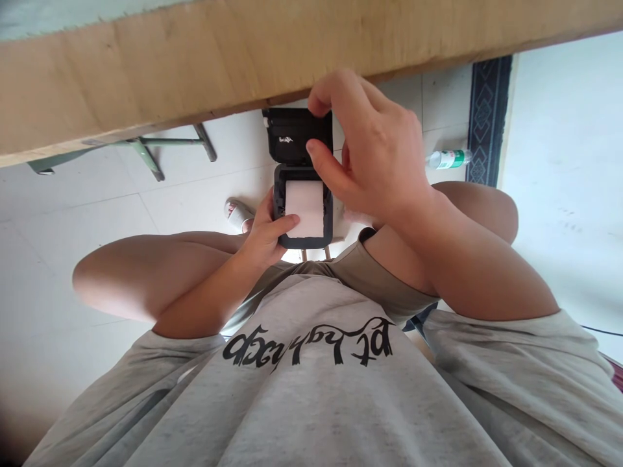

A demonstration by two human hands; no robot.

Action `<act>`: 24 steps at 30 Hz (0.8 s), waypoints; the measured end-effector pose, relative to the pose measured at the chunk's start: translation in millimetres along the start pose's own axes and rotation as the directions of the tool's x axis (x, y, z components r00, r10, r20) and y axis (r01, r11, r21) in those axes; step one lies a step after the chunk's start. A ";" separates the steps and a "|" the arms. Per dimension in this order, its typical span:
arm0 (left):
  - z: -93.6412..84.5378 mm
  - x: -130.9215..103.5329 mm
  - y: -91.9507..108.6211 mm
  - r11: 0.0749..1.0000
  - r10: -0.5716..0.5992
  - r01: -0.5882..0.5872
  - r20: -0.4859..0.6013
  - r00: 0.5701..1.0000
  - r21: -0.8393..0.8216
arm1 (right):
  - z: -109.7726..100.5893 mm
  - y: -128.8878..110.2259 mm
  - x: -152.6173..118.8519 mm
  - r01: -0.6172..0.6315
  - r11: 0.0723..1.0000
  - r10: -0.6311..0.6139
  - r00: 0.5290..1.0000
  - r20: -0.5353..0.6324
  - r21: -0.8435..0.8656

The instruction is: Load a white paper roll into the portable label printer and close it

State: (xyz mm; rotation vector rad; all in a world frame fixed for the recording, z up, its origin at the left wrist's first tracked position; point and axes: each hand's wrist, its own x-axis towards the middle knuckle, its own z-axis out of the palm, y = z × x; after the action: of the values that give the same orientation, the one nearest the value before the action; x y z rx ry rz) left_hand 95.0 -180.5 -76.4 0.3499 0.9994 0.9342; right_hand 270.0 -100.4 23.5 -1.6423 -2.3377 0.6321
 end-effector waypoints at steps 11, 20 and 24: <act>-1.7 3.0 -3.0 1.000 0.029 -0.029 0.031 0.999 -0.001 | 1.2 1.4 0.0 -0.004 0.988 0.007 1.000 -0.024 0.157; 1.2 -2.3 0.9 0.998 0.042 -0.039 0.063 0.997 -0.048 | 15.5 2.8 5.7 -0.072 0.996 0.048 0.929 0.368 0.050; 1.4 -2.6 0.5 0.996 0.029 -0.026 0.028 0.999 -0.083 | 22.7 2.3 6.4 -0.026 1.000 0.023 0.855 0.518 -0.002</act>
State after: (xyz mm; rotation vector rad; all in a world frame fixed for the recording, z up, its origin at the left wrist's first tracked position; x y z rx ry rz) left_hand 95.5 -182.1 -73.9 0.3075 0.9281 0.9898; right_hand 260.3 -98.7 2.0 -1.6575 -2.6618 1.2195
